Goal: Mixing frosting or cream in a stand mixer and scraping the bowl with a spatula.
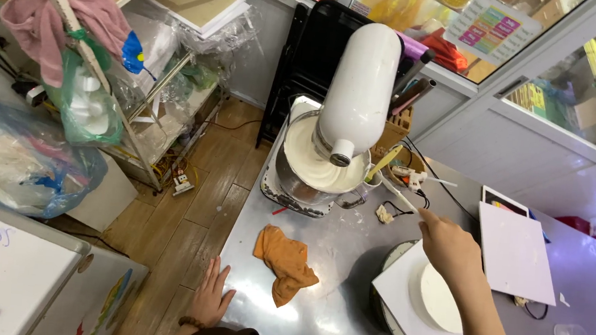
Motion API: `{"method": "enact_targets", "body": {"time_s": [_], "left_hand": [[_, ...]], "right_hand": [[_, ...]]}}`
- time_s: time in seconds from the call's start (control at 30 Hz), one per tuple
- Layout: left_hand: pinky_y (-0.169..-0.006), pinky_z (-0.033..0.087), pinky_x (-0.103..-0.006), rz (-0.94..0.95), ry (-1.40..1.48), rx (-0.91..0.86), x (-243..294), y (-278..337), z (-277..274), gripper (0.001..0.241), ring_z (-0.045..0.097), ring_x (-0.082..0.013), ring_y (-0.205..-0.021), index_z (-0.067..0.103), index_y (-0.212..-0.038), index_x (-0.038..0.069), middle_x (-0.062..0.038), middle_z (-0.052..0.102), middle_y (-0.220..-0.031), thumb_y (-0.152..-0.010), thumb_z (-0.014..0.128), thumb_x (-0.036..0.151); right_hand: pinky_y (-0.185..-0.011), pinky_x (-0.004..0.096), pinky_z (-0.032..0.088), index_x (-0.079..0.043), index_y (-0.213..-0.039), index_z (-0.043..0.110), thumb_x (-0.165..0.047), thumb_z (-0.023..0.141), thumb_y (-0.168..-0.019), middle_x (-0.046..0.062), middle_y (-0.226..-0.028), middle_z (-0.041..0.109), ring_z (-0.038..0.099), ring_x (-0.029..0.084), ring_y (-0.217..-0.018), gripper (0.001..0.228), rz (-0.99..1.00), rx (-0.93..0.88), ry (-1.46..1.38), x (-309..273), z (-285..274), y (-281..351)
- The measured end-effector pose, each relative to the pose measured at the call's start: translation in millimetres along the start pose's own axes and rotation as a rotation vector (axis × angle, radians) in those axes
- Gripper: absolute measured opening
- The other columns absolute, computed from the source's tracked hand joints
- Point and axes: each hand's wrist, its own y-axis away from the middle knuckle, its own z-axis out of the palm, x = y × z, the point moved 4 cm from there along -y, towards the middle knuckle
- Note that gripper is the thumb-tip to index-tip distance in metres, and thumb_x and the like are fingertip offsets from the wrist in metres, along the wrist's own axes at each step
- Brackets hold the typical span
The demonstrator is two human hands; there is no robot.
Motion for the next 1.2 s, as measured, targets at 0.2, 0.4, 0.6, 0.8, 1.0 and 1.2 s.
{"method": "enact_targets", "body": {"time_s": [0.2, 0.4, 0.6, 0.8, 1.0, 1.2], "left_hand": [[-0.114, 0.035, -0.0481, -0.043, -0.028, -0.051, -1.7, 0.2, -2.6, 0.067, 0.01, -0.0342, -0.158, 0.033, -0.153, 0.012, -0.015, 0.009, -0.171, -0.097, 0.051, 0.043], [-0.112, 0.039, -0.0502, 0.027, -0.065, 0.053, -13.1, 1.4, 10.2, 0.07, 0.017, -0.0375, -0.159, 0.036, -0.153, 0.011, -0.019, 0.018, -0.171, -0.094, 0.047, 0.046], [-0.118, 0.03, -0.0528, 0.08, 0.007, 0.064, -1.3, 3.7, -5.3, 0.07, 0.02, -0.0454, -0.157, 0.039, -0.15, 0.001, -0.028, 0.021, -0.169, -0.092, 0.054, 0.037], [-0.12, 0.024, -0.0577, 0.075, 0.009, 0.051, -2.8, 5.5, -6.5, 0.071, 0.019, -0.0481, -0.156, 0.038, -0.152, 0.0, -0.03, 0.021, -0.169, -0.093, 0.051, 0.038], [-0.119, 0.026, -0.0614, 0.13, 0.022, 0.062, 0.7, 4.4, -12.4, 0.072, 0.022, -0.0547, -0.153, 0.037, -0.15, -0.005, -0.037, 0.023, -0.165, -0.092, 0.054, 0.033], [-0.119, 0.025, -0.0579, 0.081, 0.028, 0.022, -0.7, 0.1, -11.5, 0.071, 0.02, -0.0516, -0.154, 0.035, -0.151, -0.004, -0.035, 0.021, -0.166, -0.093, 0.052, 0.034]], "right_hand": [[-0.078, 0.039, 0.059, -0.032, -0.148, 0.052, -0.03, 0.048, -0.101, 0.002, -0.114, 0.072, 0.073, 0.024, -0.088, 0.047, 0.034, 0.024, -0.19, 2.3, 80.9, 0.5], [-0.072, 0.037, 0.052, -0.029, -0.152, 0.049, -0.012, 0.063, -0.094, 0.007, -0.098, 0.061, 0.06, 0.024, -0.076, 0.062, -0.114, 0.274, -0.468, -55.3, 224.2, -8.7], [-0.063, 0.032, 0.048, -0.017, -0.147, 0.055, -0.005, 0.066, -0.093, 0.005, -0.092, 0.057, 0.055, 0.02, -0.07, 0.056, -0.101, 0.53, -0.617, -105.6, 215.1, 76.9], [-0.062, 0.031, 0.047, -0.017, -0.152, 0.048, -0.003, 0.061, -0.093, 0.006, -0.093, 0.057, 0.052, 0.018, -0.071, 0.062, 0.099, 0.403, -0.793, -99.3, 269.5, 158.7], [-0.071, 0.034, 0.05, -0.016, -0.161, 0.028, -0.004, 0.057, -0.093, 0.007, -0.099, 0.057, 0.057, 0.02, -0.078, 0.075, 0.331, 0.196, -0.783, -98.1, 357.4, 196.7], [-0.076, 0.035, 0.05, -0.013, -0.161, 0.026, -0.006, 0.058, -0.094, 0.01, -0.102, 0.058, 0.058, 0.024, -0.082, 0.075, 0.347, 0.181, -0.802, -93.3, 383.8, 179.6]]}}
